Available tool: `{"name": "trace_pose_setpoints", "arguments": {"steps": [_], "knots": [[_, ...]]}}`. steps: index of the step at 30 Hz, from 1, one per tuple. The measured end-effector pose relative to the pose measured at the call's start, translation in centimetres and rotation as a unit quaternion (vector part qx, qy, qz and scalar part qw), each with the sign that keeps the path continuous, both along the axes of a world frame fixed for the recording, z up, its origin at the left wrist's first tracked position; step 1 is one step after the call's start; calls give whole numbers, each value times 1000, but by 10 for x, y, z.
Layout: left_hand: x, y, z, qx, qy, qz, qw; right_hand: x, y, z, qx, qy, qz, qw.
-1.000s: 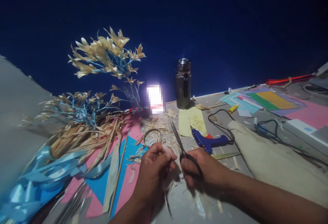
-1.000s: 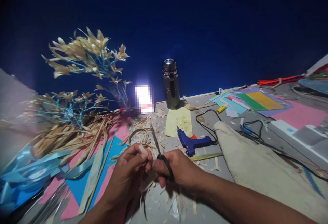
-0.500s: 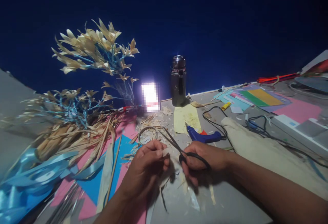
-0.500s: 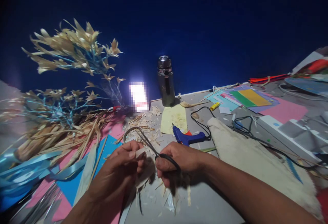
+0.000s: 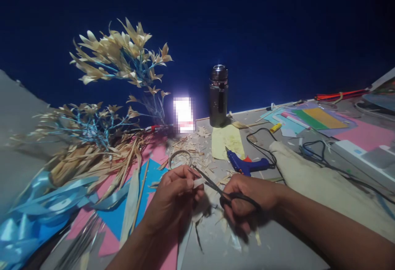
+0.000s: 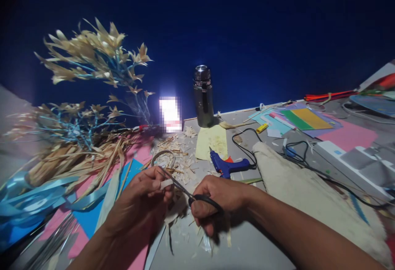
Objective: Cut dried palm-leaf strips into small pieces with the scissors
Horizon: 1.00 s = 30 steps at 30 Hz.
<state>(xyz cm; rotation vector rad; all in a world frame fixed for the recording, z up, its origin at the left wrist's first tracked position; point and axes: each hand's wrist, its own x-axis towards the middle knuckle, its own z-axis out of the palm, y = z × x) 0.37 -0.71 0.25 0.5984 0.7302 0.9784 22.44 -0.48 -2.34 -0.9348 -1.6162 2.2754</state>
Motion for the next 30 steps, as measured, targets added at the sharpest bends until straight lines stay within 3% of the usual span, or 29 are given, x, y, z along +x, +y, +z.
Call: {"name": "trace_pose_setpoints", "arguments": {"steps": [30], "knots": [[-6, 3, 2, -8, -6, -5, 1000, 1, -2, -2, 14, -37, 2, 999]]}}
